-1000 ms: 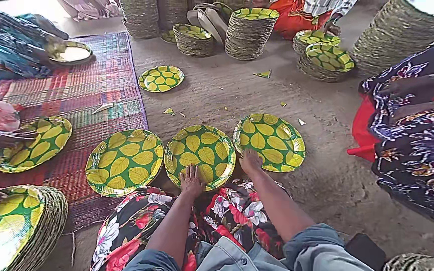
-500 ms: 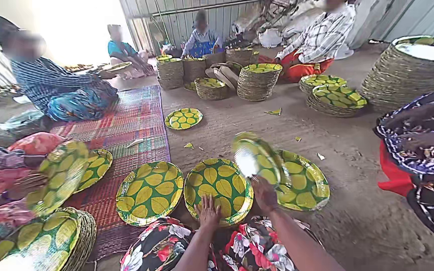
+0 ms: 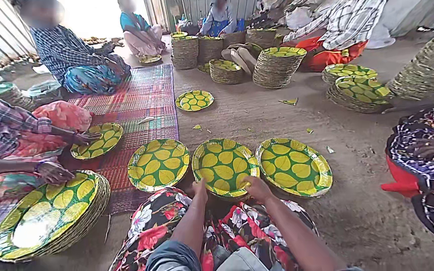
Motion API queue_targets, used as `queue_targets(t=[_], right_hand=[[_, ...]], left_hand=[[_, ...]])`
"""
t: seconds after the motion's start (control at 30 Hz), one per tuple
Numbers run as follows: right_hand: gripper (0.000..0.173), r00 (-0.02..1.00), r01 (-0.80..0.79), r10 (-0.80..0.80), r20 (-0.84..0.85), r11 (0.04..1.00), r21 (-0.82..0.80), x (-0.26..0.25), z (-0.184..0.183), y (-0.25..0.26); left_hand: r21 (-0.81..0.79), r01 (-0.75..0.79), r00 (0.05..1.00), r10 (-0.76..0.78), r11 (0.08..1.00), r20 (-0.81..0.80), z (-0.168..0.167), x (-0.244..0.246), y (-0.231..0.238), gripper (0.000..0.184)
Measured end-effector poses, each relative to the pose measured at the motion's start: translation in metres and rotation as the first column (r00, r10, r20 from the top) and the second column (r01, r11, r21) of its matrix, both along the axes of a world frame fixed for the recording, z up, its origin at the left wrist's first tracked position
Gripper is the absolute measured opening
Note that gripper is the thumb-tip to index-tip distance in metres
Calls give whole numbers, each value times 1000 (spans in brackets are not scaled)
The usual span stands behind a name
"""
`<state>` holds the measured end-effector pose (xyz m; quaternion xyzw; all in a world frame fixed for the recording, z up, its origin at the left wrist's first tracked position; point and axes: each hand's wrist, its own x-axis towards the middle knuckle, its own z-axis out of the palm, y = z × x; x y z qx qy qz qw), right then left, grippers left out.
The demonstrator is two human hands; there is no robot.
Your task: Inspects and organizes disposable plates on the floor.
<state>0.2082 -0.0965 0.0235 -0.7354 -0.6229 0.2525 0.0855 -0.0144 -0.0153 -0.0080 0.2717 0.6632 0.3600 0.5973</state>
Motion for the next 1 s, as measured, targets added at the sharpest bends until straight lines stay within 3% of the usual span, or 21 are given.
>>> queue_targets(t=[0.07, 0.13, 0.23, 0.33, 0.4, 0.47, 0.53, 0.63, 0.8, 0.9, 1.0], right_hand=[[34, 985, 170, -161, -59, 961, 216, 8, 8, -5], [33, 948, 317, -300, -104, 888, 332, 13, 13, -7], [33, 896, 442, -422, -136, 830, 341, 18, 15, -8], [32, 882, 471, -446, -152, 824, 316, 20, 11, -5], [32, 876, 482, -460, -146, 827, 290, 20, 11, -2], [32, 870, 493, -474, -137, 825, 277, 20, 12, 0], [32, 856, 517, -501, -131, 817, 254, 22, 13, 1], [36, 807, 587, -586, -73, 786, 194, 30, 9, 3], [65, 773, 630, -623, 119, 775, -41, 45, -4, 11], [51, 812, 576, -535, 233, 800, -169, 45, -9, 15], [43, 806, 565, -503, 312, 810, -155, 42, -9, 20]], left_hand=[[6, -2, 999, 2, 1000, 49, 15, 1, 2, 60], [75, -107, 992, 101, 991, 81, 29, 3, 6, 55], [158, -352, 933, 334, 922, 130, 46, -9, 8, 60], [143, -621, 776, 579, 770, 250, 56, -25, 16, 64], [64, -644, 738, 597, 762, 313, 61, -32, 18, 65], [7, -539, 790, 502, 842, 350, 56, -30, 16, 63], [17, -296, 887, 268, 955, 375, 51, -22, 6, 61], [21, -13, 946, 5, 1000, 325, 47, -4, -5, 51], [34, 332, 933, -333, 943, 134, 35, 10, -8, 42], [70, 507, 861, -508, 859, 6, 32, 11, -5, 39], [81, 615, 787, -607, 784, -107, 30, 14, 2, 39]])
